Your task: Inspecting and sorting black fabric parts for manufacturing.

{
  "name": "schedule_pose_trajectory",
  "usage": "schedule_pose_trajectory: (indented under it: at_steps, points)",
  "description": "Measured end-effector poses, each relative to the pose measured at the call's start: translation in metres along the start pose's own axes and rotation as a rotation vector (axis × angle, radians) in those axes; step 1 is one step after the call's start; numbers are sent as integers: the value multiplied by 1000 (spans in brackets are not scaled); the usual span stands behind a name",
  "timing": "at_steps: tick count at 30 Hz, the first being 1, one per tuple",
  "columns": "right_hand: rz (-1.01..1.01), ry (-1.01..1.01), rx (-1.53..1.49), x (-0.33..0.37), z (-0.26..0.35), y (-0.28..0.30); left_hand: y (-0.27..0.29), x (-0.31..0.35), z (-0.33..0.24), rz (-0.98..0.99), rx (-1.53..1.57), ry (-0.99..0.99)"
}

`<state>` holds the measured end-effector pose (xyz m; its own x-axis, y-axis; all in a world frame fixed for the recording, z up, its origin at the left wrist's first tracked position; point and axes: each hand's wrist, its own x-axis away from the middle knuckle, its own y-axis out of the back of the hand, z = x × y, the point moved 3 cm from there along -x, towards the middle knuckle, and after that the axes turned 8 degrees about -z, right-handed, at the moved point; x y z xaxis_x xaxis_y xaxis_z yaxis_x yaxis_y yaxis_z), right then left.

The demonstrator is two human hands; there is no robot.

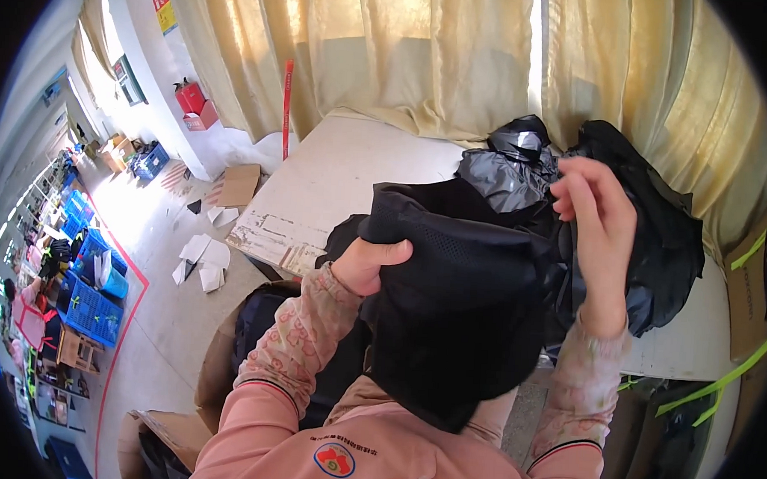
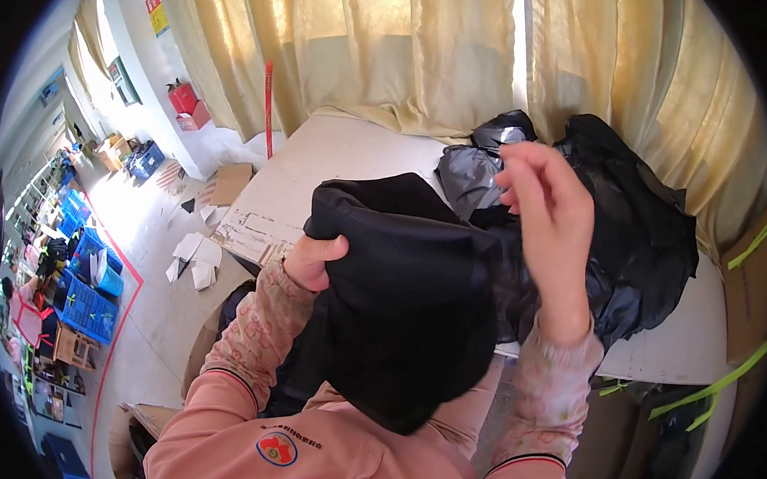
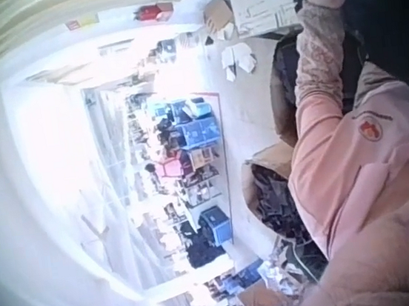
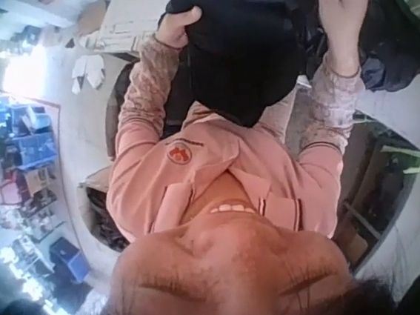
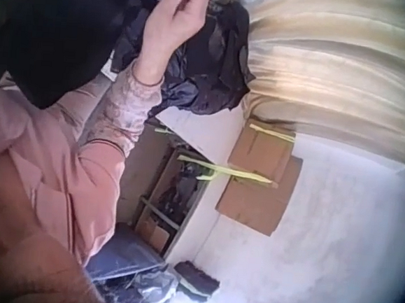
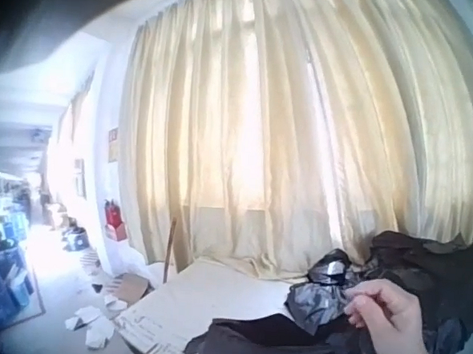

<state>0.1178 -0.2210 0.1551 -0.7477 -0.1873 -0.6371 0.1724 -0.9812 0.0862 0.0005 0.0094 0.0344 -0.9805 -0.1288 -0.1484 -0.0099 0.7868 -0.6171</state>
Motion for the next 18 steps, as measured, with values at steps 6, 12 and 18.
schedule_pose_trajectory:
  at_steps: [6, 12, 18]
  points:
    - [287, 519, 371, 61, 15, -61, -33, -9, 6, 150, -118, -75]
    - [258, 428, 294, 56, -11, -50, -32, -21, 3, -126, 115, 28]
    - [284, 407, 370, 53, -24, -33, -2, -16, -23, -13, 77, -182]
